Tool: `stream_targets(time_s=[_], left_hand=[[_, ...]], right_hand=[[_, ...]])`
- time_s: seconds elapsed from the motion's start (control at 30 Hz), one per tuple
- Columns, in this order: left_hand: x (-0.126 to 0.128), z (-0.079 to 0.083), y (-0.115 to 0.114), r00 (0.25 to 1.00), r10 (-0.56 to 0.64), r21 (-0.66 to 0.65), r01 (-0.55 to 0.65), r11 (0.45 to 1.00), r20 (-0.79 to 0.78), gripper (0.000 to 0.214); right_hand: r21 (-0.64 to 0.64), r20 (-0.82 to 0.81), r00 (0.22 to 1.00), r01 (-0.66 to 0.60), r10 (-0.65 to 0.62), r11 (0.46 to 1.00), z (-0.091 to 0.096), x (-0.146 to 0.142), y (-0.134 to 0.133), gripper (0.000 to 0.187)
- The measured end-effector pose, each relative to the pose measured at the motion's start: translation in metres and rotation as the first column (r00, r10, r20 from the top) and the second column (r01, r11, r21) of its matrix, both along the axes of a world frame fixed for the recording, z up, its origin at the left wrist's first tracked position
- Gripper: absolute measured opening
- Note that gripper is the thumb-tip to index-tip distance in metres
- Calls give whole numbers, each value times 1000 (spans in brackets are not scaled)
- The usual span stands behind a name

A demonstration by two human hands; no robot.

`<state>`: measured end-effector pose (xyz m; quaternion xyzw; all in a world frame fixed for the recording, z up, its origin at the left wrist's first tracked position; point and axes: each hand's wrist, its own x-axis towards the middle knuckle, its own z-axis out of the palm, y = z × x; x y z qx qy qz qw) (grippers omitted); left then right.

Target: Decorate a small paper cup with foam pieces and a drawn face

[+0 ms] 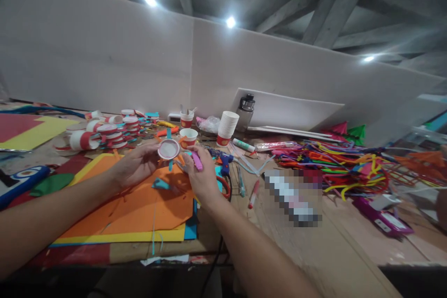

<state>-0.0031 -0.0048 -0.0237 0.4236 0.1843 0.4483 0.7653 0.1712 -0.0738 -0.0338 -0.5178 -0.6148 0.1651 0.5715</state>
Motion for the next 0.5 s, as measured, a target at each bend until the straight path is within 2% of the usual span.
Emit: stream_targets(time_s=[0.17, 0.33, 0.5], left_hand=[[-1, 2, -2, 999, -52, 59, 53, 997, -10, 9], [-2, 1, -3, 994, -106, 97, 109, 989, -36, 8], [-3, -2, 0, 995, -61, 97, 68, 993, -75, 14]], right_hand=[[-63, -11, 996, -89, 88, 994, -5, -3, 4, 28], [-96, -45, 986, -162, 158, 982, 0, -7, 1, 23], [-140, -232, 961, -183, 148, 973, 0, -10, 2, 22]])
